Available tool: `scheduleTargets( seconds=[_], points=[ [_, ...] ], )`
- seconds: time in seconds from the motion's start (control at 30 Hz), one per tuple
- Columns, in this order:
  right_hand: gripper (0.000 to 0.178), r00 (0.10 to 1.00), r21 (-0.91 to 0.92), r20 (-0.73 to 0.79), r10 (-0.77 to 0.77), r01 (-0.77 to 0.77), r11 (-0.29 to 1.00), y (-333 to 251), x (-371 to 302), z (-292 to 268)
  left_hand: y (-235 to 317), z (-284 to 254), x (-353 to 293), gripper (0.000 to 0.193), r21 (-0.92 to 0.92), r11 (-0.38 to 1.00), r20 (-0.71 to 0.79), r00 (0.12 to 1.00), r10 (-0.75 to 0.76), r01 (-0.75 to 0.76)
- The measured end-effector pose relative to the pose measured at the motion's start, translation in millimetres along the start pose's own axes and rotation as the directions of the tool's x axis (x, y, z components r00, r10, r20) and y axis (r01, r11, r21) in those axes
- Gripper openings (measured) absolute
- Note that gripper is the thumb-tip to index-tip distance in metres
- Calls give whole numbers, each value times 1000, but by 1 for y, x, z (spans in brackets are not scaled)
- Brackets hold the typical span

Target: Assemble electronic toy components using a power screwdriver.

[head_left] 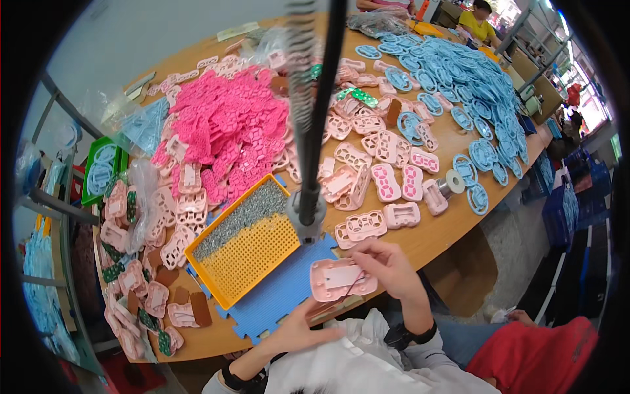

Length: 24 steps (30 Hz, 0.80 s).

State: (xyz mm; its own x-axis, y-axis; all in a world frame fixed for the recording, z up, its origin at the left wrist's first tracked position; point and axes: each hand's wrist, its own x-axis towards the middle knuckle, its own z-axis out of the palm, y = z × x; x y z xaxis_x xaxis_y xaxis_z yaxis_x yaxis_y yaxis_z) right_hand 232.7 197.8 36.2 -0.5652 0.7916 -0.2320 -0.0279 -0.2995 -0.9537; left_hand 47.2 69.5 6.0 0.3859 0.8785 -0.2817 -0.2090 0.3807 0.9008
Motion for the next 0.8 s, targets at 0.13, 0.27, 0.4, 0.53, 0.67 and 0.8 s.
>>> scheduleTargets(
  seconds=[0.13, 0.27, 0.4, 0.53, 0.67, 0.8],
  points=[
    [20, 999, 54, 14, 49, -50, 997, 23, 5, 24, -13, -19, -18, 30, -190, 981, -277, 956, -93, 41],
    [20, 992, -44, 92, 80, -76, 996, 45, 11, 39, -23, -27, -42, 17, -79, 983, -602, 794, 87, -167],
    [20, 984, -247, 151, 96, -56, 967, 57, 22, 51, -27, -40, -45, 8, 329, 934, -690, 641, 337, -138],
    [16, 975, -481, 222, 12, 99, 871, 61, 38, 64, -16, -39, -39, 14, 303, 936, -699, 625, 347, -181],
    [16, 895, -576, 326, -303, 442, 688, 82, 52, 70, -12, -44, -36, 18, 329, 933, -690, 638, 341, -143],
    [15, 856, -634, 307, -417, 510, 581, 88, 54, 76, -8, -45, -34, 18, 347, 929, -660, 671, 338, -128]
  ],
)
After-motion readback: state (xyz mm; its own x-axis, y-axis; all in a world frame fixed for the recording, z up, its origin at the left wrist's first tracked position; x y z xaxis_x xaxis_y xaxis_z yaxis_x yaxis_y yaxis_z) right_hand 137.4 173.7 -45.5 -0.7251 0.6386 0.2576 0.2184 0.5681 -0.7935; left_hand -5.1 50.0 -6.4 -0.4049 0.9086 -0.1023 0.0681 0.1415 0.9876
